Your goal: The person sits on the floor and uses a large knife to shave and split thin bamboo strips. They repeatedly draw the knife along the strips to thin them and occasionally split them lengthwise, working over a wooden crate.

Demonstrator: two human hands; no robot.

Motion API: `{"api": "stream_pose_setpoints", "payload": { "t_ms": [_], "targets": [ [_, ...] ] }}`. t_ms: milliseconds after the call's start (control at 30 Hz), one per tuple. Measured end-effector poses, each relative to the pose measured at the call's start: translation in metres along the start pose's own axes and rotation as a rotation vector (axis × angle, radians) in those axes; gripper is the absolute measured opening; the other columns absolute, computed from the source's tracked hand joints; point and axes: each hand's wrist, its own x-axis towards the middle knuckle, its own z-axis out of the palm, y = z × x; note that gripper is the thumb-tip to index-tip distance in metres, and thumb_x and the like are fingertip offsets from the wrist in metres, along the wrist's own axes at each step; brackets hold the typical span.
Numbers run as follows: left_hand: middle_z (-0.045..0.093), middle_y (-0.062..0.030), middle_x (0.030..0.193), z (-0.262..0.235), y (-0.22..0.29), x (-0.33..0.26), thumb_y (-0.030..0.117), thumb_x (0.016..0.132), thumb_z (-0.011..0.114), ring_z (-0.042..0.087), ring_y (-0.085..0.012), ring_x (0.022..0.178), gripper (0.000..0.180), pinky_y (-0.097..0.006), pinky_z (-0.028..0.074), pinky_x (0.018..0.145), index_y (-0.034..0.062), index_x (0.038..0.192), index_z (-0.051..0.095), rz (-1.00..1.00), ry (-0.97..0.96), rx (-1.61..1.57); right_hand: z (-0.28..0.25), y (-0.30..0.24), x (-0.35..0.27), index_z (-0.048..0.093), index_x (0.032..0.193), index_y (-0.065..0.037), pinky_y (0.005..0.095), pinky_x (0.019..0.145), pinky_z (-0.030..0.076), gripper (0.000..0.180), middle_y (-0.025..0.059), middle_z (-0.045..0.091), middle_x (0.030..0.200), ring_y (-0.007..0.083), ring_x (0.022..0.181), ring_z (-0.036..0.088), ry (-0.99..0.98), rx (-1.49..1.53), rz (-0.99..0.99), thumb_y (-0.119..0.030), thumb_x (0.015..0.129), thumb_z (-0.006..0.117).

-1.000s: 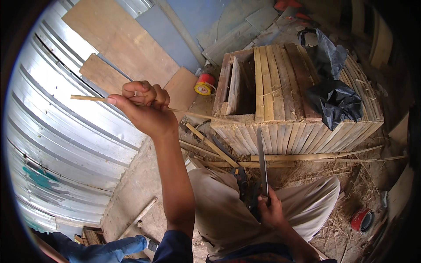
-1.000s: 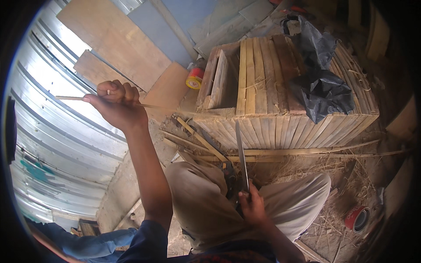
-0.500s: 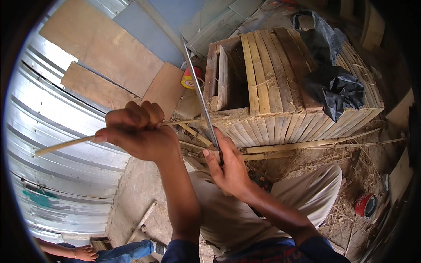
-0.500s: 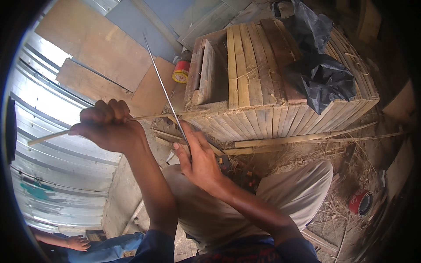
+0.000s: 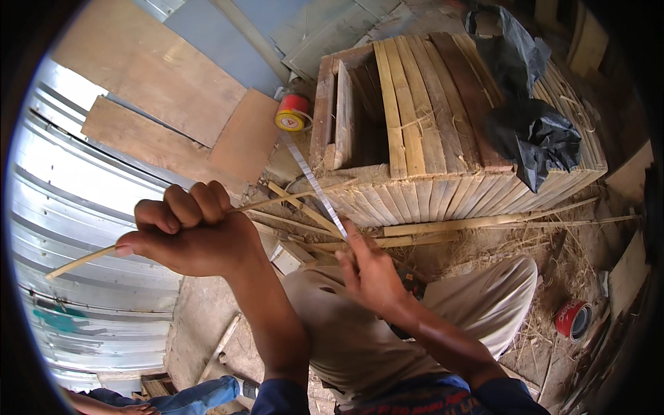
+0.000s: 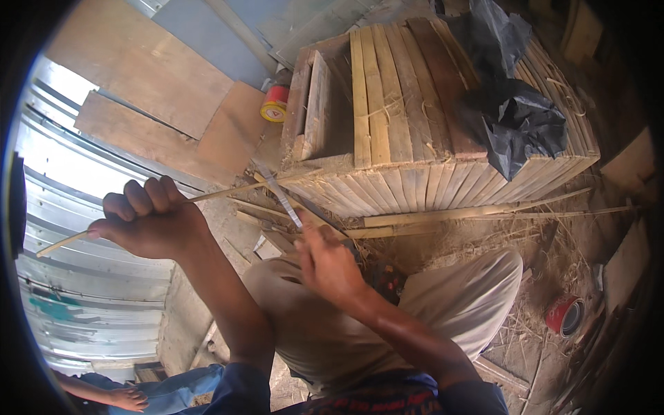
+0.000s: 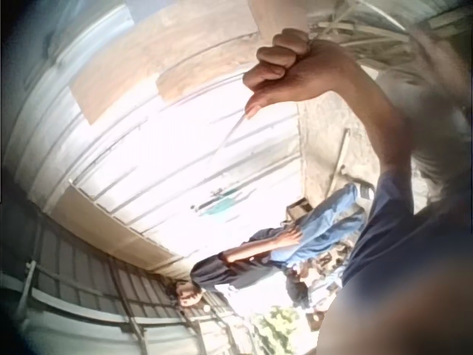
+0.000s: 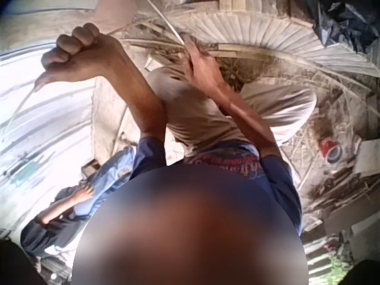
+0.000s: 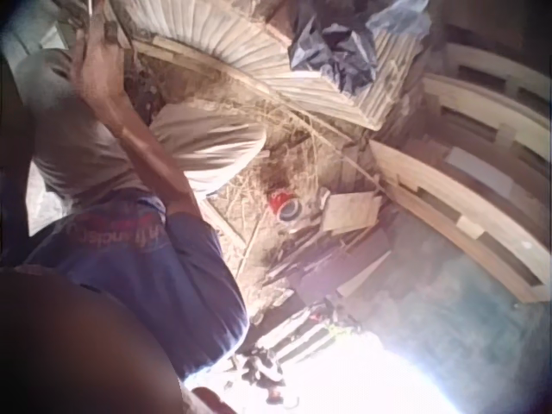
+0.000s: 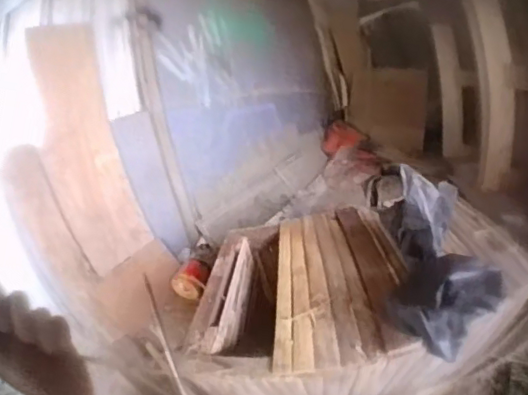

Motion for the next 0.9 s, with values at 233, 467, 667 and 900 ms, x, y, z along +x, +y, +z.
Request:
{"api": "stream_pose_setpoints", "payload": {
  "t_ms": [233, 467, 667, 900],
  "targets": [
    [0.014, 0.0039, 0.054, 0.000, -0.003, 0.006, 0.071, 0.100, 0.034, 0.007, -0.0110, 0.046, 0.061, -0.028, 0.011, 0.041, 0.0181, 0.070, 0.028, -0.021, -0.063, -0.018, -0.004, 0.008, 0.001, 0.037, 0.152, -0.002, 0.0423, 0.065, 0.052, 0.060, 0.0240, 0.062, 0.082, 0.0359, 0.064, 0.063, 0.010, 0.090, 0.184, -0.009, 0.097, 0.059],
    [0.017, 0.0027, 0.055, 0.002, -0.009, 0.012, 0.074, 0.097, 0.036, 0.010, -0.0107, 0.044, 0.062, -0.028, 0.013, 0.040, 0.0172, 0.073, 0.031, 0.036, 0.170, 0.161, -0.007, 0.005, 0.003, 0.038, 0.148, 0.004, 0.0474, 0.069, 0.053, 0.057, 0.0291, 0.064, 0.078, 0.0457, 0.070, 0.066, 0.088, 0.052, 0.117, -0.007, 0.096, 0.059],
    [0.018, 0.0025, 0.056, 0.003, -0.003, 0.010, 0.073, 0.099, 0.036, 0.013, -0.0103, 0.045, 0.061, -0.028, 0.013, 0.041, 0.0167, 0.074, 0.034, 0.026, 0.312, 0.237, -0.002, 0.016, 0.002, 0.037, 0.148, 0.006, 0.0496, 0.075, 0.053, 0.058, 0.0340, 0.065, 0.092, 0.0494, 0.079, 0.065, -0.038, 0.083, 0.431, -0.008, 0.096, 0.058],
    [0.017, 0.0025, 0.056, 0.002, -0.005, 0.010, 0.073, 0.098, 0.036, 0.012, -0.0105, 0.045, 0.063, -0.028, 0.012, 0.041, 0.0157, 0.074, 0.033, 0.027, 0.190, 0.252, -0.021, -0.004, -0.001, 0.036, 0.150, 0.002, 0.0544, 0.085, 0.051, 0.059, 0.0368, 0.062, 0.107, 0.0528, 0.096, 0.063, -0.064, 0.119, 0.243, -0.010, 0.097, 0.058]
  ]
}}
